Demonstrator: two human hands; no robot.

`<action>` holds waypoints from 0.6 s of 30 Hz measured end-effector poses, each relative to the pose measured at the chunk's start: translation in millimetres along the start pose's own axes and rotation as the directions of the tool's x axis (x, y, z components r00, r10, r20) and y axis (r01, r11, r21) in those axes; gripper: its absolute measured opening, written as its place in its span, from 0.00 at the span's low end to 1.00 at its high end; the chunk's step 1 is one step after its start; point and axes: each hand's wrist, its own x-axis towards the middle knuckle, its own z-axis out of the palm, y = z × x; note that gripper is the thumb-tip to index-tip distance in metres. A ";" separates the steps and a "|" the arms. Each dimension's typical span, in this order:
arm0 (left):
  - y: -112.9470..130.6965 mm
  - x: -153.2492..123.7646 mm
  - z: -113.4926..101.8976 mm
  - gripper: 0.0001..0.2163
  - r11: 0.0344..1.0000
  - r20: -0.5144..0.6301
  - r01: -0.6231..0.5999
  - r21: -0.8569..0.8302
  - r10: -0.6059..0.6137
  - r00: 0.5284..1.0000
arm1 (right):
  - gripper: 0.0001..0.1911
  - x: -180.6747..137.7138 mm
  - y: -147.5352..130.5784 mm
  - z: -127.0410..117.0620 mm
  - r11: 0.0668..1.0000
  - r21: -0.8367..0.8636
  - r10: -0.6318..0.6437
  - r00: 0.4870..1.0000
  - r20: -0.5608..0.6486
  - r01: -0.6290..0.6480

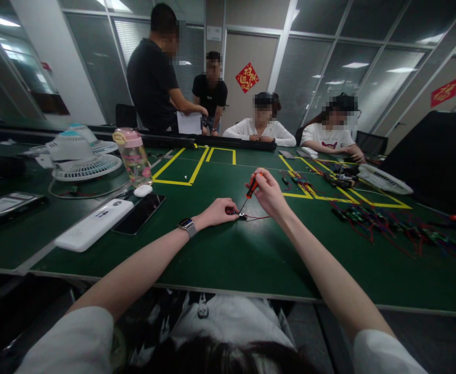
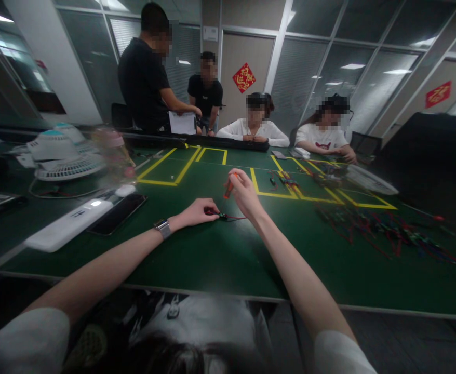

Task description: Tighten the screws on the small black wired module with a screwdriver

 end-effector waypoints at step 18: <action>-1.8 -0.8 -0.2 0.05 1.000 0.010 -0.004 0.006 0.004 1.000 | 0.19 -1.3 -5.2 -2.1 0.999 -0.051 0.002 1.000 -0.029 -0.003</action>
